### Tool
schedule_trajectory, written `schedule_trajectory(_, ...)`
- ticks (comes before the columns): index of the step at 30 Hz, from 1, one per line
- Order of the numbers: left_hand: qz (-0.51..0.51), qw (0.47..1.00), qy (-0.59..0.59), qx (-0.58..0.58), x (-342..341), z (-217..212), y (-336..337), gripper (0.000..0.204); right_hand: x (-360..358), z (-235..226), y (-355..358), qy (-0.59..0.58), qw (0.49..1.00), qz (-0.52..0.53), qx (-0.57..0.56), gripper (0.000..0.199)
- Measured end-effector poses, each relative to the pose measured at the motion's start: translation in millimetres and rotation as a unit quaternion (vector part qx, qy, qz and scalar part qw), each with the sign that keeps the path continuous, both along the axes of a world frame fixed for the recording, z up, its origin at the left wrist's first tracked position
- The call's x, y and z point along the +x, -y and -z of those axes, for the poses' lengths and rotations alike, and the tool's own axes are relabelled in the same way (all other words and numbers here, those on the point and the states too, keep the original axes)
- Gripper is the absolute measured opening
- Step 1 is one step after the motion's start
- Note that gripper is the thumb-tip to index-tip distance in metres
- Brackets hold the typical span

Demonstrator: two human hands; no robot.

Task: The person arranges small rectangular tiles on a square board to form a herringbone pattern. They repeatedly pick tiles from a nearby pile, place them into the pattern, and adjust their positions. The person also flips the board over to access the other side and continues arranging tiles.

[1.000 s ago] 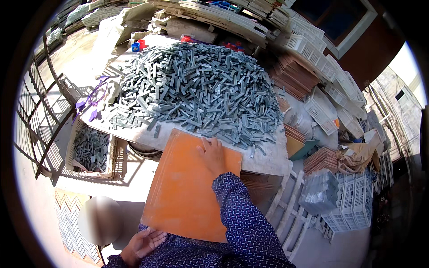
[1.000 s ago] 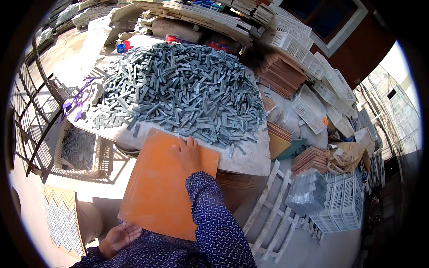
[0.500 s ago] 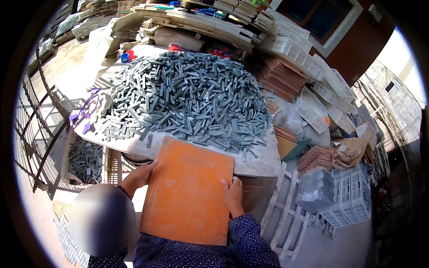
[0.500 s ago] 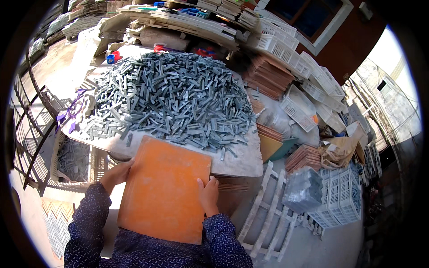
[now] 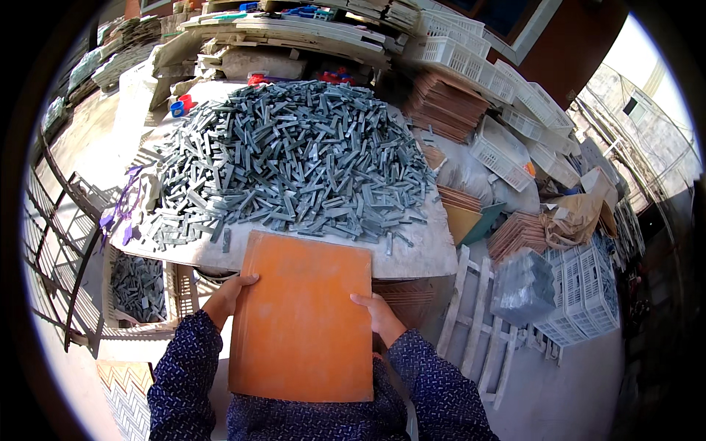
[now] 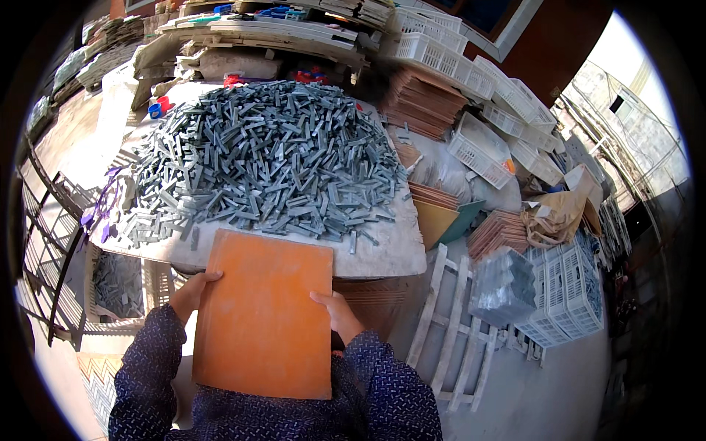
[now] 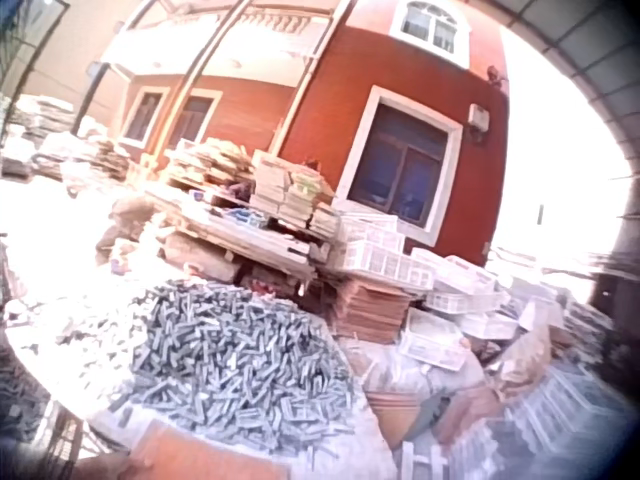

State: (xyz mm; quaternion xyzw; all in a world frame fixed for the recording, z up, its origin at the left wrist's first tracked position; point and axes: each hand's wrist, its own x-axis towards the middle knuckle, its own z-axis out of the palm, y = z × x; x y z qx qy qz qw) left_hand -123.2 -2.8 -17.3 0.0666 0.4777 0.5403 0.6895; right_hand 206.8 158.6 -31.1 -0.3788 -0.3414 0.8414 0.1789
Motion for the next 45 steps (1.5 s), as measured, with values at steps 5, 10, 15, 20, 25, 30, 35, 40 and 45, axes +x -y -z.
schedule_trajectory(5, -0.025, 0.997, -0.068, 0.018, 13, -20, 3, 0.043, 0, -8, 8, 0.041, 0.999, 0.034, 0.01, 0.047)
schedule_trajectory(10, 0.045, 0.999, -0.012, 0.021, 2, -1, 23, 0.05, 9, -1, 10, 0.011, 0.999, -0.036, 0.009, 0.049)
schedule_trajectory(15, 0.025, 0.998, -0.009, -0.057, 6, -18, 13, 0.047, 7, -7, 15, 0.002, 0.999, -0.04, -0.028, 0.052)
schedule_trajectory(20, 0.001, 0.997, -0.077, -0.005, 11, -48, 11, 0.041, 3, -7, 4, -0.005, 0.999, -0.023, -0.026, 0.051)
schedule_trajectory(25, -0.025, 0.974, -0.107, 0.196, 7, -106, 11, 0.043, -3, -123, 7, -0.054, 0.981, 0.003, 0.188, 0.051)
schedule_trajectory(30, -0.002, 0.842, -0.452, 0.294, -11, -154, 39, 0.041, 12, -192, 7, 0.014, 0.81, -0.025, 0.586, 0.031)
schedule_trajectory(35, 0.052, 0.75, -0.568, 0.335, 16, -154, 75, 0.031, 28, -179, 37, 0.051, 0.508, -0.062, 0.858, 0.028)
schedule_trajectory(40, 0.045, 0.465, -0.791, 0.395, 27, -80, 86, 0.037, 42, -101, 57, 0.124, 0.437, -0.022, 0.891, 0.024)
schedule_trajectory(45, 0.038, 0.436, -0.832, 0.34, 22, -31, 91, 0.038, 28, -57, 64, 0.159, 0.434, -0.002, 0.887, 0.021)
